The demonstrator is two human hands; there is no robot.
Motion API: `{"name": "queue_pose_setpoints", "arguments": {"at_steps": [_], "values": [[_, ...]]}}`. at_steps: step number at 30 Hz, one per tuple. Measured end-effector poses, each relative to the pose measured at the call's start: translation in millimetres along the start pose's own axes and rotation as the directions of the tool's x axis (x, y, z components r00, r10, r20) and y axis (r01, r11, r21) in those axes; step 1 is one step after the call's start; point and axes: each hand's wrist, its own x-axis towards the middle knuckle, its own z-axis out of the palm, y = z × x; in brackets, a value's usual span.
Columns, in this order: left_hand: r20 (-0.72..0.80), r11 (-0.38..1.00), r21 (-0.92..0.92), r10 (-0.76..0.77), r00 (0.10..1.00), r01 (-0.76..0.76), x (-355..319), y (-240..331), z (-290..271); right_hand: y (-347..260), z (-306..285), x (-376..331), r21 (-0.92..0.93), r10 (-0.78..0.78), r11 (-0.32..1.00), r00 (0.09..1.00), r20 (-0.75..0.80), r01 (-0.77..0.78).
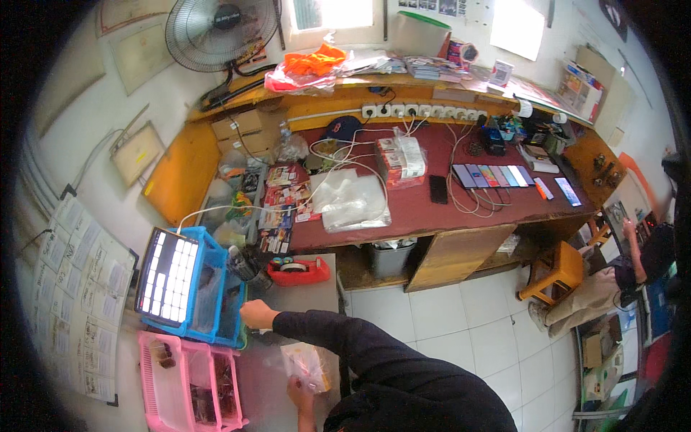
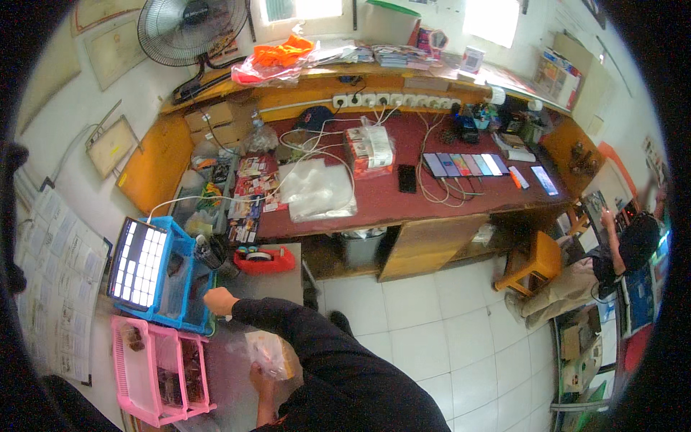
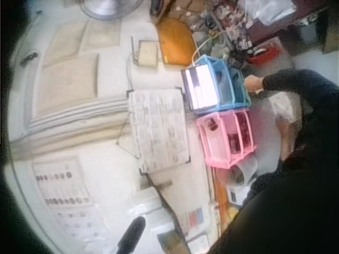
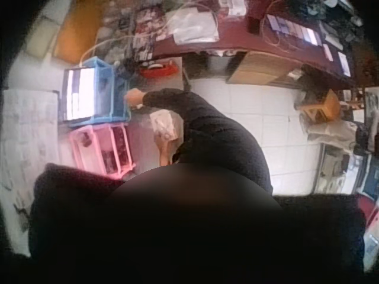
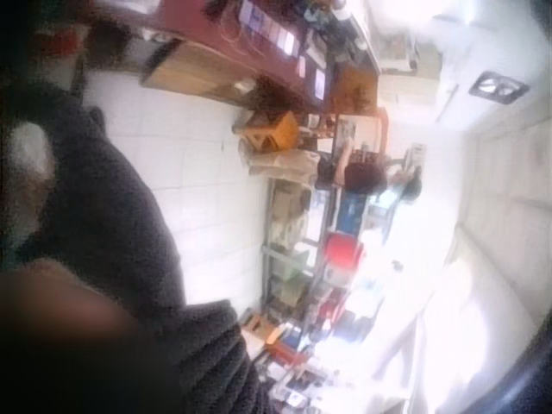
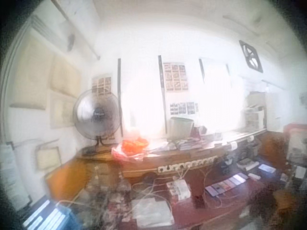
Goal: The person assembles a takeout order by cutting a piece of fried chicken, placing it in a box, adding shredded yellow topping, and sealing the box with a sticker. They then place the box into a plastic bag and hand it to a coworker.
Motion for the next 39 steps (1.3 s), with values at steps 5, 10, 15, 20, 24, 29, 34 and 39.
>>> {"name": "queue_pose_setpoints", "arguments": {"at_steps": [5,10,15,20,24,29,34,39], "values": [[0.034,0.904,0.214,0.372,0.928,-0.371,7.3,-5.4,-10.6,-18.0,-32.4,-4.2,0.032,-0.024,0.999,0.985,-0.171,0.029],[0.121,0.921,0.185,0.326,0.938,-0.344,6.4,6.3,-21.2,-43.7,-47.1,-60.0,0.537,0.095,0.814,0.860,-0.502,0.223],[-0.072,0.668,0.485,0.674,0.735,-0.565,4.1,37.7,-30.0,-44.5,-16.4,-195.8,0.276,-0.038,0.961,0.989,0.143,-0.003],[0.055,0.807,0.306,0.515,0.856,-0.505,11.5,36.7,-35.6,-41.7,2.4,-244.2,0.249,0.023,0.967,0.991,0.130,-0.055],[0.208,0.907,0.246,0.296,0.932,-0.342,22.5,35.3,-43.4,-51.4,0.1,-242.8,0.238,0.138,0.956,0.978,0.157,-0.173],[0.282,0.905,0.293,0.226,0.932,-0.308,31.2,60.9,-46.9,-52.7,0.1,-244.5,0.606,0.192,0.784,0.981,-0.027,-0.137],[0.180,0.974,0.216,0.035,0.983,-0.074,39.9,50.2,-36.4,-42.7,5.2,-253.7,0.636,0.290,0.706,0.947,0.141,-0.311],[0.270,0.554,-0.553,-0.588,0.763,0.623,36.0,-5.4,-18.8,-49.5,18.0,-254.7,0.558,0.177,0.823,0.981,-0.072,-0.108]]}}
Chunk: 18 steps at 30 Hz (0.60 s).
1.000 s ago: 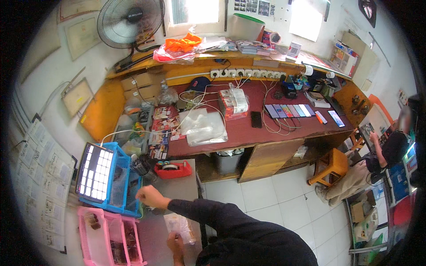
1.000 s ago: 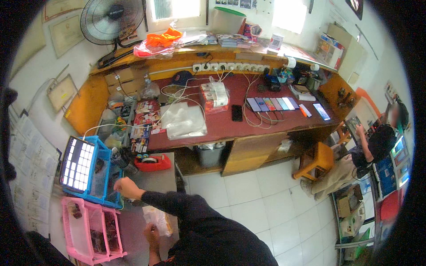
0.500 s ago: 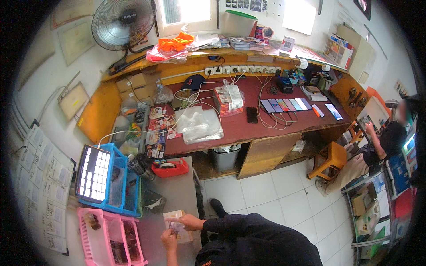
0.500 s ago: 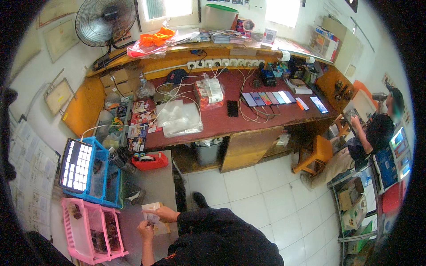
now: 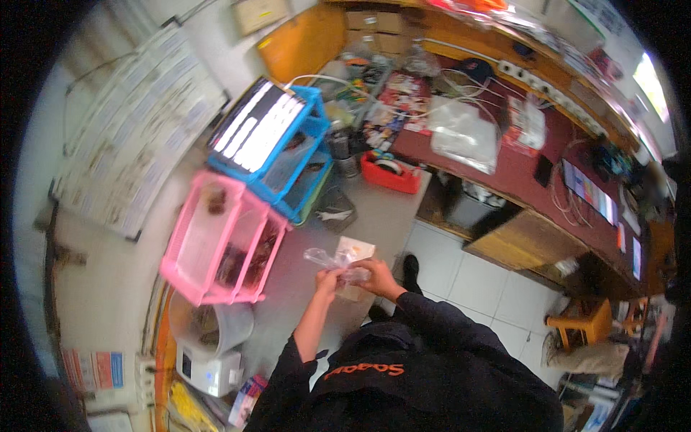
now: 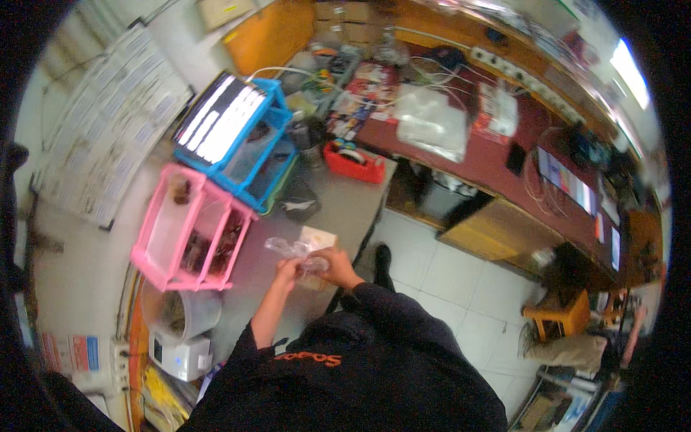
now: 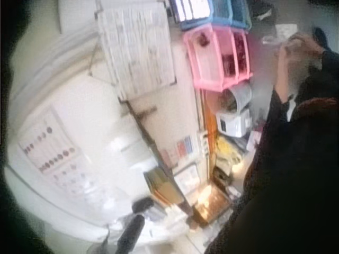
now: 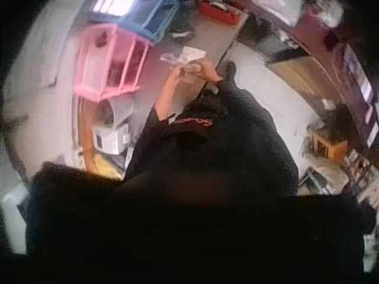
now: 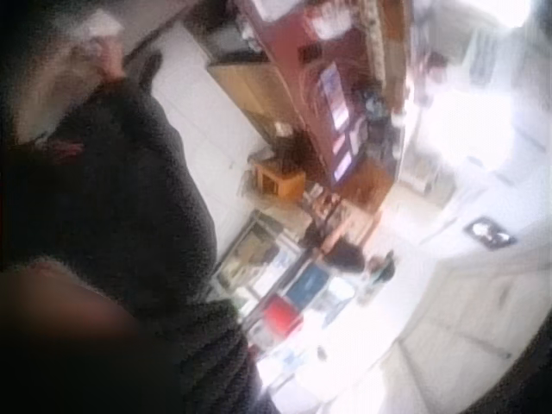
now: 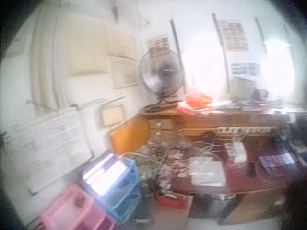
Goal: The person assembles a takeout order by cutting a piece of fried chicken, placing it in a box, adding shredded yellow topping, and sealing the box with a sticker. They then place the box into a plastic bag and hand it to a coworker.
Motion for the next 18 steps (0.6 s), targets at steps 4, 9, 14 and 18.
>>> {"name": "queue_pose_setpoints", "arguments": {"at_steps": [4,9,14,18], "values": [[0.086,0.970,-0.237,-0.035,0.996,0.055,8.7,-29.5,-7.6,4.2,9.0,6.8,-0.043,-0.050,0.998,0.999,-0.004,0.050],[0.086,0.924,-0.379,-0.027,0.996,0.058,-4.9,-42.8,-4.6,11.4,10.3,8.1,0.023,0.010,1.000,0.999,0.042,-0.011],[0.047,0.944,-0.331,0.010,0.999,0.006,-11.0,-45.9,-0.3,24.0,7.5,10.7,0.287,0.203,0.922,0.955,0.214,-0.260],[0.097,0.927,-0.371,-0.018,0.995,0.052,-4.7,-47.3,-2.3,33.8,10.8,15.2,0.325,0.128,0.923,0.962,0.243,-0.205]]}}
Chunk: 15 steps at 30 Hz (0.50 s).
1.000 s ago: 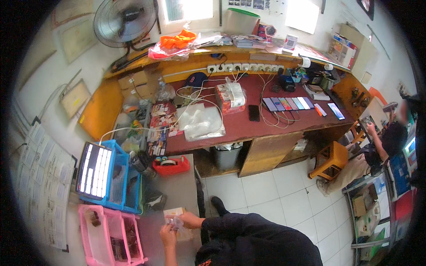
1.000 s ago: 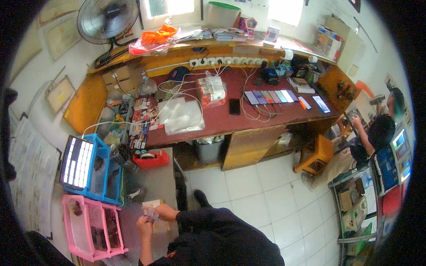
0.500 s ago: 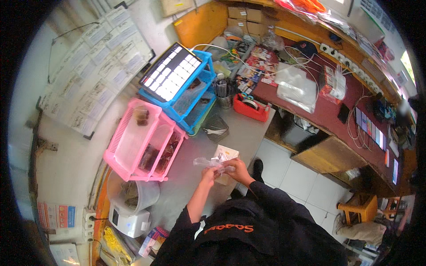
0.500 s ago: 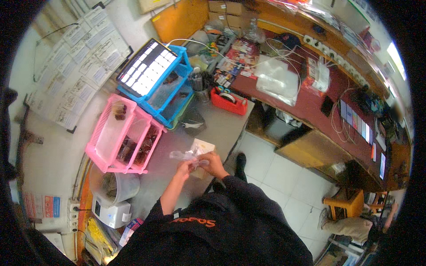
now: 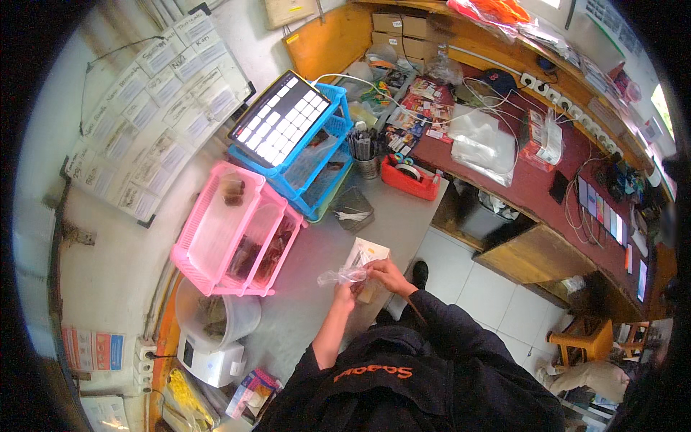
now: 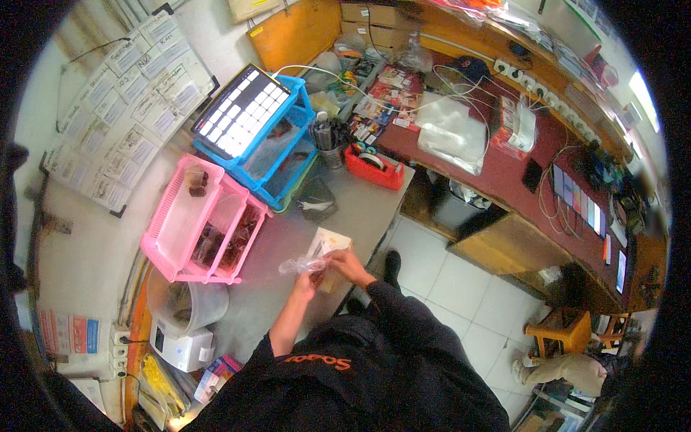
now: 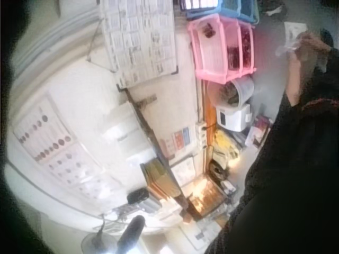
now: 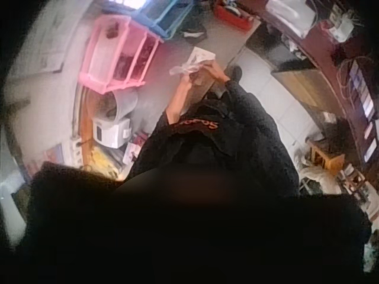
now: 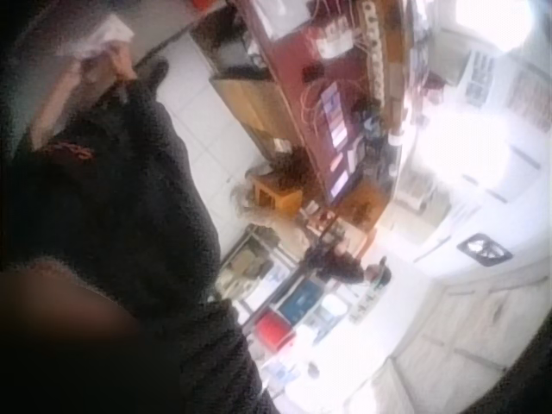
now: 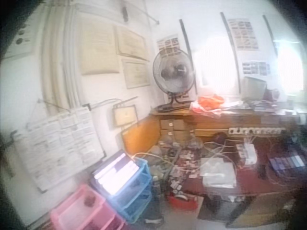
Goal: The person assembles a takeout order by cutting a piece of fried chicken, placing it in a box, adding shredded yellow topping, and sealing the box with a sticker. They then place the box into a plastic bag and hand it to a coworker.
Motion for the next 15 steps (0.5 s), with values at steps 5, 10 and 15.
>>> {"name": "queue_pose_setpoints", "arguments": {"at_steps": [5,10,15], "values": [[-0.001,1.000,0.012,-0.001,1.000,0.001,0.3,4.0,2.7,7.6,2.3,3.3,0.074,0.053,0.996,0.999,0.006,-0.053],[-0.074,0.963,0.231,0.162,0.984,-0.141,-17.2,8.7,15.7,8.0,0.0,8.9,-0.082,-0.025,0.996,1.000,0.013,0.026],[-0.007,0.717,0.594,0.459,0.889,-0.365,-20.5,13.7,17.4,8.1,2.9,9.6,0.019,0.084,0.996,0.996,-0.020,-0.084]]}}
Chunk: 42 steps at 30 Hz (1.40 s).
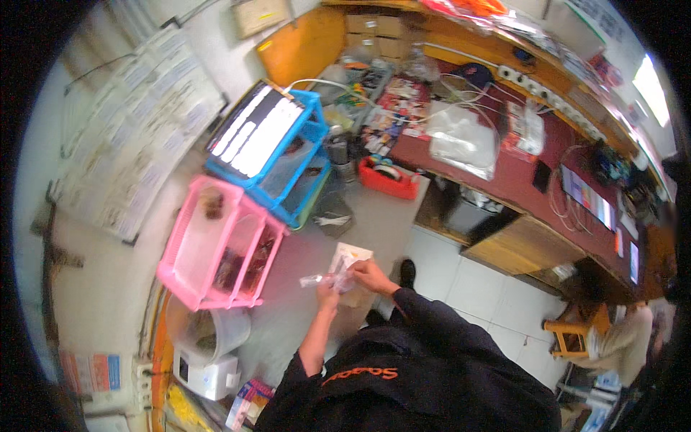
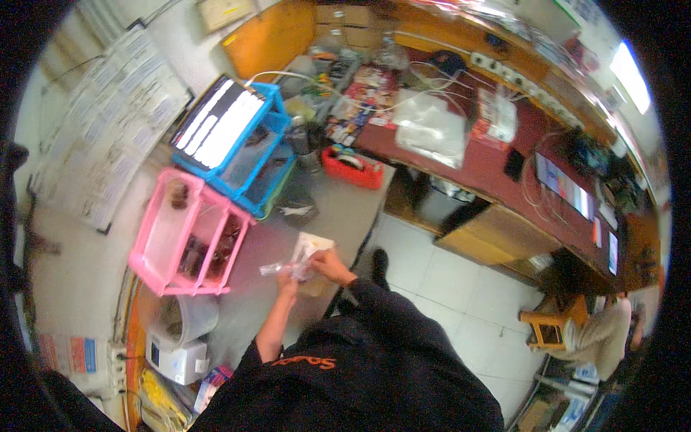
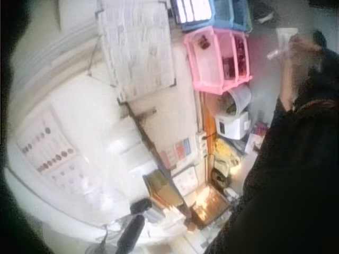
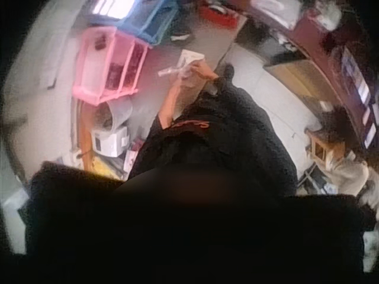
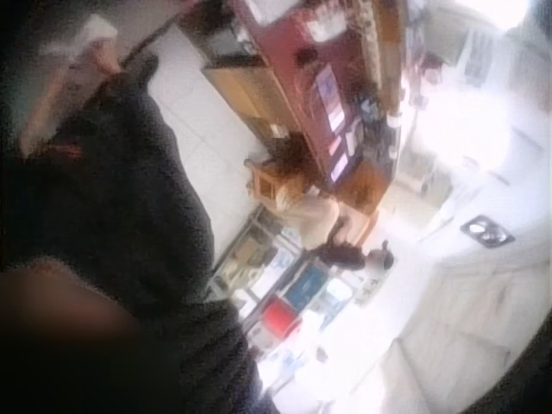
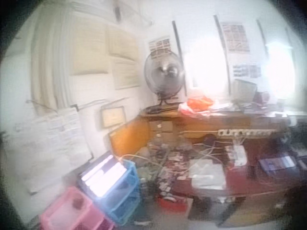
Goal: The person assembles a takeout order by cutting a piece of fried chicken, placing it in a box, adding shredded yellow topping, and sealing the box with a sticker. They then place the box into a plastic bag and hand it to a coworker.
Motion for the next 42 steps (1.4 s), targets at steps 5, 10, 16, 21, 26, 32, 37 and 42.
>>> {"name": "queue_pose_setpoints", "arguments": {"at_steps": [5,10,16,21,26,32,37,42], "values": [[0.084,0.997,-0.057,0.061,0.995,-0.056,6.9,-14.4,-3.9,4.2,1.0,3.0,-0.192,-0.086,0.979,0.988,-0.128,0.060],[-0.005,0.993,-0.104,0.064,0.998,-0.064,1.9,-21.5,-8.7,-6.7,11.0,11.8,-0.026,-0.027,0.999,0.992,-0.122,0.024],[-0.088,0.945,-0.327,-0.056,0.995,0.024,-23.9,5.2,3.8,-19.8,-14.0,-39.8,0.386,0.138,0.910,0.989,0.058,-0.149],[0.324,0.987,-0.026,0.160,0.932,-0.161,-78.8,69.5,83.7,-41.6,-115.7,-138.2,0.328,0.106,0.943,0.983,-0.147,-0.052],[0.646,0.935,-0.355,0.230,0.728,0.021,-134.5,122.3,268.8,-66.6,-272.5,-283.8,0.185,0.548,0.834,0.744,-0.383,-0.520],[0.673,0.832,-0.444,0.063,0.737,0.334,-160.6,141.2,475.6,-39.9,-377.1,-439.5,0.708,0.450,0.703,0.723,-0.524,0.075],[0.578,0.830,-0.439,-0.032,0.815,0.343,-91.1,158.1,580.1,-16.7,-453.6,-497.4,0.709,0.626,0.705,0.462,-0.628,0.008],[0.560,0.859,-0.509,0.281,0.779,0.056,26.2,177.1,676.9,-14.9,-580.3,-541.1,0.588,0.545,0.809,0.387,-0.744,-0.007]]}}
